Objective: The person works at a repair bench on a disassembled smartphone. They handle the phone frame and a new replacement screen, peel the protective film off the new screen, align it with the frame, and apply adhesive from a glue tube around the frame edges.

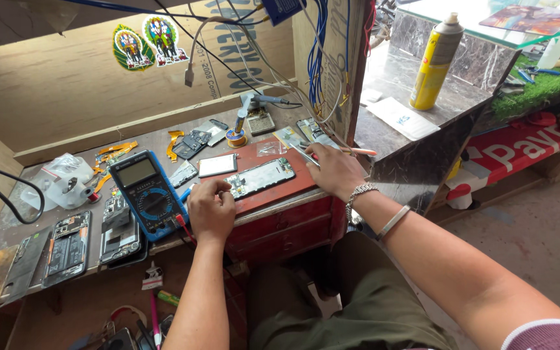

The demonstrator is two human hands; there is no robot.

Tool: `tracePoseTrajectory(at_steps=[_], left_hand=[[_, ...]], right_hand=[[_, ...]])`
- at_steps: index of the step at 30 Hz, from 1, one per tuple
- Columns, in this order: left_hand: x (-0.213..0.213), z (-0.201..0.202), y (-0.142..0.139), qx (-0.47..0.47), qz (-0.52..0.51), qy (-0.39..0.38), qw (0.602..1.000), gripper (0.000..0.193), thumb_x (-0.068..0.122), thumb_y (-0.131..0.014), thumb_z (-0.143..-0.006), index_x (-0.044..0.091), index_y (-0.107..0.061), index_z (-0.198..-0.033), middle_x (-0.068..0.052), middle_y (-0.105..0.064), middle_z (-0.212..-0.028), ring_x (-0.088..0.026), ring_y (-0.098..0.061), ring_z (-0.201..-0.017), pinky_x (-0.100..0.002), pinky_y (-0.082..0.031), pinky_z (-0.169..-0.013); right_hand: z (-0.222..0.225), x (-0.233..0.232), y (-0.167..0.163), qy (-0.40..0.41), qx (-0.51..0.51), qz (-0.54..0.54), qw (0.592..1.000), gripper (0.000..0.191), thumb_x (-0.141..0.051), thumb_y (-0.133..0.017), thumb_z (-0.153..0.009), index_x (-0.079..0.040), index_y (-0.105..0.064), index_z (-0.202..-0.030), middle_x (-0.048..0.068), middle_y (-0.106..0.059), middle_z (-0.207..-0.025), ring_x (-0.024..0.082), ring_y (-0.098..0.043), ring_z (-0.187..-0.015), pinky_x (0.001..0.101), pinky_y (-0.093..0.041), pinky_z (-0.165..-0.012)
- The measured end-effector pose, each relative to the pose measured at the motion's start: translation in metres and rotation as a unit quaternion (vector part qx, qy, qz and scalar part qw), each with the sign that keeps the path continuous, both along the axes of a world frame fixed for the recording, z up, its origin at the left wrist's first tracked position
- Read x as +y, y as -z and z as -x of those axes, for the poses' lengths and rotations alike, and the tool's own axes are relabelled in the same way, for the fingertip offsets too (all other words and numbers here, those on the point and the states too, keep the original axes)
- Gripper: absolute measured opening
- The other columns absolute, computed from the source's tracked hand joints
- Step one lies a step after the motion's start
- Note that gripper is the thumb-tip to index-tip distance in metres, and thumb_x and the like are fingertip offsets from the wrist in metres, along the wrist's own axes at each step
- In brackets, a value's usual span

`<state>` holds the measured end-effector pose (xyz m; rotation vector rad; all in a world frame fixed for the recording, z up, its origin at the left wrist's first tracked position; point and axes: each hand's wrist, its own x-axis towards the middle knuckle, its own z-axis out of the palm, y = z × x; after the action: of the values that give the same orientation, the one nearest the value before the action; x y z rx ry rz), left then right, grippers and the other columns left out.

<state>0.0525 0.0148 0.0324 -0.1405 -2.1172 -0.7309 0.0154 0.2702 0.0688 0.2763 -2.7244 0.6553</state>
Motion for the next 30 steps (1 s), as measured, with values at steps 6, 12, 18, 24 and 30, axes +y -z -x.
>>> tracePoseTrajectory(at_steps=[6, 12, 18, 24, 30], left_hand=[[-0.001, 0.000, 0.001, 0.008, 0.003, -0.001, 1.000, 0.009, 0.009, -0.065, -0.081, 0.013, -0.073, -0.081, -0.006, -0.070, -0.080, -0.028, -0.065, -0.089, -0.043, -0.047, -0.087], [-0.003, -0.001, -0.002, 0.003, 0.012, 0.008, 1.000, 0.009, 0.010, -0.064, -0.081, 0.014, -0.073, -0.081, -0.005, -0.071, -0.082, -0.028, -0.065, -0.090, -0.043, -0.046, -0.087], [-0.005, -0.002, -0.003, 0.000, 0.013, -0.002, 1.000, 0.009, 0.011, -0.065, -0.080, 0.014, -0.073, -0.080, -0.005, -0.071, -0.081, -0.027, -0.066, -0.089, -0.043, -0.046, -0.086], [-0.012, 0.003, 0.006, -0.011, 0.008, -0.001, 1.000, 0.011, 0.013, -0.064, -0.081, 0.014, -0.075, -0.082, -0.004, -0.073, -0.081, -0.025, -0.067, -0.090, -0.042, -0.046, -0.091], [-0.020, 0.025, 0.023, -0.013, 0.012, 0.010, 1.000, 0.013, 0.012, -0.063, -0.079, 0.012, -0.076, -0.083, -0.008, -0.071, -0.081, -0.029, -0.067, -0.086, -0.045, -0.048, -0.087]], right_hand=[[0.003, -0.007, 0.005, 0.031, 0.042, -0.048, 0.997, 0.033, -0.028, -0.060, -0.090, -0.015, -0.062, -0.120, 0.008, -0.070, -0.118, 0.031, -0.068, -0.108, 0.0475, -0.052, -0.091], [0.003, -0.006, 0.007, 0.023, 0.062, -0.069, 0.995, 0.034, -0.027, -0.061, -0.087, -0.017, -0.063, -0.120, 0.010, -0.067, -0.117, 0.032, -0.067, -0.106, 0.0486, -0.052, -0.088], [-0.003, 0.007, -0.002, 0.001, 0.103, -0.028, 0.994, 0.032, -0.028, -0.067, -0.083, -0.017, -0.069, -0.113, 0.008, -0.069, -0.113, 0.031, -0.068, -0.102, 0.0462, -0.054, -0.086], [-0.004, 0.028, -0.016, 0.026, 0.119, 0.057, 0.991, 0.021, -0.034, -0.067, -0.090, -0.018, -0.077, -0.099, 0.003, -0.076, -0.102, 0.024, -0.074, -0.083, 0.0386, -0.057, -0.072], [0.014, 0.098, -0.019, 0.080, 0.141, 0.225, 0.961, 0.037, -0.038, -0.055, -0.100, -0.011, -0.077, -0.086, 0.003, -0.073, -0.071, 0.017, -0.071, -0.066, 0.0340, -0.052, -0.062]])
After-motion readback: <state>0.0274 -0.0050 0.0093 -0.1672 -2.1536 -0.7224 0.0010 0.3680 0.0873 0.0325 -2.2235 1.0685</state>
